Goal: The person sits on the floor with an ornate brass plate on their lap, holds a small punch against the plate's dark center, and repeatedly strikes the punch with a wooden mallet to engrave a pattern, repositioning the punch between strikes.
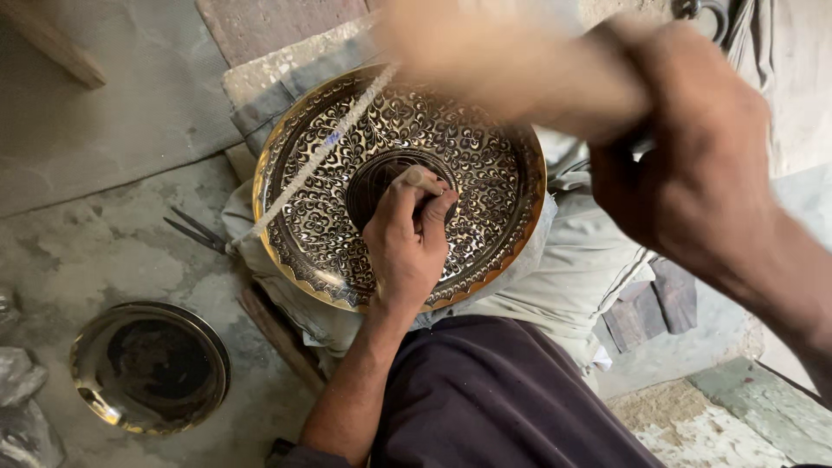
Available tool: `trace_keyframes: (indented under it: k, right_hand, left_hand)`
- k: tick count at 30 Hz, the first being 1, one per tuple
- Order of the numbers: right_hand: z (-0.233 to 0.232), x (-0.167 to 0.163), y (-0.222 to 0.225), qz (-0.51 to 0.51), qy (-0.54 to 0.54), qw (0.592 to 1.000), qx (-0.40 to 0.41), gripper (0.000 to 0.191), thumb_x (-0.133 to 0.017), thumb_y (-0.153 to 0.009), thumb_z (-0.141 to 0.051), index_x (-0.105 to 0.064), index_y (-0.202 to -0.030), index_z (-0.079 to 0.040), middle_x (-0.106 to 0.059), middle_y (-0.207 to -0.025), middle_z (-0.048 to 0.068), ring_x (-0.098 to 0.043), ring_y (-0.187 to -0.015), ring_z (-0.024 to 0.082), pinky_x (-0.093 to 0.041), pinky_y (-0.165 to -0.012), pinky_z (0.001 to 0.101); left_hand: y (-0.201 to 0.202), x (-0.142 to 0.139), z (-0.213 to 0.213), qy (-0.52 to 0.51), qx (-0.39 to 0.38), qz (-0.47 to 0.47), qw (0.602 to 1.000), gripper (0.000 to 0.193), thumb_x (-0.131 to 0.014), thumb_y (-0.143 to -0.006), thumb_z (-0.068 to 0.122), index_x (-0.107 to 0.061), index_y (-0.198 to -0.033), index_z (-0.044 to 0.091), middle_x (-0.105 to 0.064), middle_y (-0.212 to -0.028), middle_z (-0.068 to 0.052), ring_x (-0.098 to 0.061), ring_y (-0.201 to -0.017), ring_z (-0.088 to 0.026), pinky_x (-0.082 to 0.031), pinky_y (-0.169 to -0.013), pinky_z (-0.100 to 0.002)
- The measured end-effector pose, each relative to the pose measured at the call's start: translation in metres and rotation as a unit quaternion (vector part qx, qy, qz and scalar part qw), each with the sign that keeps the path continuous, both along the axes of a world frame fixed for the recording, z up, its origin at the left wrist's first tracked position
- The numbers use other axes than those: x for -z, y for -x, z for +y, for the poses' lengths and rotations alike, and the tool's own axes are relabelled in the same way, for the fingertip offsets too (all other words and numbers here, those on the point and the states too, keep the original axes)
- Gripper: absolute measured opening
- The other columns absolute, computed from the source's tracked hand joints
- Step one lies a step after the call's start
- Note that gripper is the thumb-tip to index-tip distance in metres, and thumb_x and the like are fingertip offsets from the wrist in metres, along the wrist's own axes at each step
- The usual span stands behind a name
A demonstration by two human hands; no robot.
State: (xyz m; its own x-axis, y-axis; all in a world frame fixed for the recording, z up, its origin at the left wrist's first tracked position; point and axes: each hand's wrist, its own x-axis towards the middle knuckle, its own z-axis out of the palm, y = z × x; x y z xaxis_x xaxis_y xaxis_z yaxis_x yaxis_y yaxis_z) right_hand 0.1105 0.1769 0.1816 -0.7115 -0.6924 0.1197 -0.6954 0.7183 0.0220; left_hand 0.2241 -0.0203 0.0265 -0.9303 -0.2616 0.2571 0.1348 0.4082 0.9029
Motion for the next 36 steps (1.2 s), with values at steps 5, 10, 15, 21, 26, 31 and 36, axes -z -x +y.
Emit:
trace_keyframes:
  k: [5,10,15,21,26,31,36]
  right_hand:
    - [-0.008,-0.005,-0.007,-0.04,0.077,0.996,0.038,0.052,-0.074,-0.079,-0.005,-0.066,-0.13,-0.014,-0.069,-0.107,0.009,-0.066,-0.096,0.029,-0.05,-0.085,0.0437]
    - [-0.007,-0.001,-0.007,-0.006,0.027,0.999,-0.017,0.038,-0.074,-0.089,0.0,-0.065,-0.125,-0.01,-0.068,-0.105,0.012,-0.066,-0.092,0.032,-0.053,-0.078,0.046]
    - [0.002,0.003,-0.008,-0.044,0.076,0.996,0.0,0.049,-0.068,-0.082,0.01,-0.063,-0.129,-0.006,-0.064,-0.107,0.015,-0.063,-0.097,0.036,-0.053,-0.083,0.0458]
    - [-0.009,0.001,-0.012,-0.116,0.15,0.977,0.093,0.049,-0.069,-0.087,0.005,-0.058,-0.134,-0.005,-0.067,-0.107,0.013,-0.067,-0.095,0.032,-0.054,-0.08,0.0449]
    - [-0.013,-0.001,-0.009,0.006,-0.058,0.998,0.009,0.049,-0.075,-0.079,0.009,-0.074,-0.126,-0.007,-0.071,-0.106,0.017,-0.066,-0.097,0.03,-0.055,-0.087,0.0417]
    - [-0.012,0.0,-0.014,-0.164,0.163,0.966,0.114,0.043,-0.063,-0.092,0.007,-0.06,-0.134,-0.004,-0.066,-0.118,0.013,-0.065,-0.106,0.026,-0.053,-0.086,0.04]
    - [-0.009,0.004,-0.02,-0.169,0.174,0.967,0.082,0.049,-0.066,-0.091,0.008,-0.051,-0.136,-0.003,-0.066,-0.12,0.011,-0.067,-0.109,0.027,-0.057,-0.091,0.0358]
  left_hand:
    - [0.0,0.002,-0.001,0.022,0.003,0.008,1.0,0.017,-0.071,-0.104,0.019,-0.059,-0.107,0.007,-0.069,-0.103,-0.005,-0.073,-0.092,-0.024,-0.059,-0.078,-0.037]
    - [-0.002,0.005,-0.005,0.048,-0.002,-0.002,0.999,0.025,-0.072,-0.1,0.018,-0.062,-0.117,0.004,-0.068,-0.103,-0.01,-0.071,-0.091,-0.03,-0.056,-0.074,-0.041]
    - [-0.004,0.004,-0.006,0.017,0.024,0.005,1.0,0.016,-0.069,-0.106,0.016,-0.058,-0.112,0.007,-0.068,-0.104,-0.005,-0.071,-0.097,-0.026,-0.058,-0.083,-0.039]
    - [-0.006,0.008,-0.006,0.019,0.027,0.014,0.999,0.02,-0.069,-0.106,0.016,-0.058,-0.118,0.006,-0.068,-0.104,-0.003,-0.071,-0.098,-0.024,-0.059,-0.083,-0.037]
    - [-0.01,0.01,-0.008,0.035,0.026,-0.016,0.999,0.018,-0.072,-0.104,0.016,-0.061,-0.116,0.008,-0.068,-0.1,-0.004,-0.071,-0.091,-0.025,-0.057,-0.077,-0.038]
    - [-0.008,0.011,-0.007,-0.023,0.045,0.015,0.999,0.019,-0.066,-0.109,0.016,-0.057,-0.124,0.007,-0.067,-0.103,-0.002,-0.072,-0.094,-0.021,-0.062,-0.081,-0.034]
    - [-0.01,0.009,-0.008,0.029,0.036,0.006,0.999,0.021,-0.069,-0.107,0.019,-0.057,-0.122,0.009,-0.067,-0.101,-0.003,-0.069,-0.092,-0.024,-0.057,-0.079,-0.038]
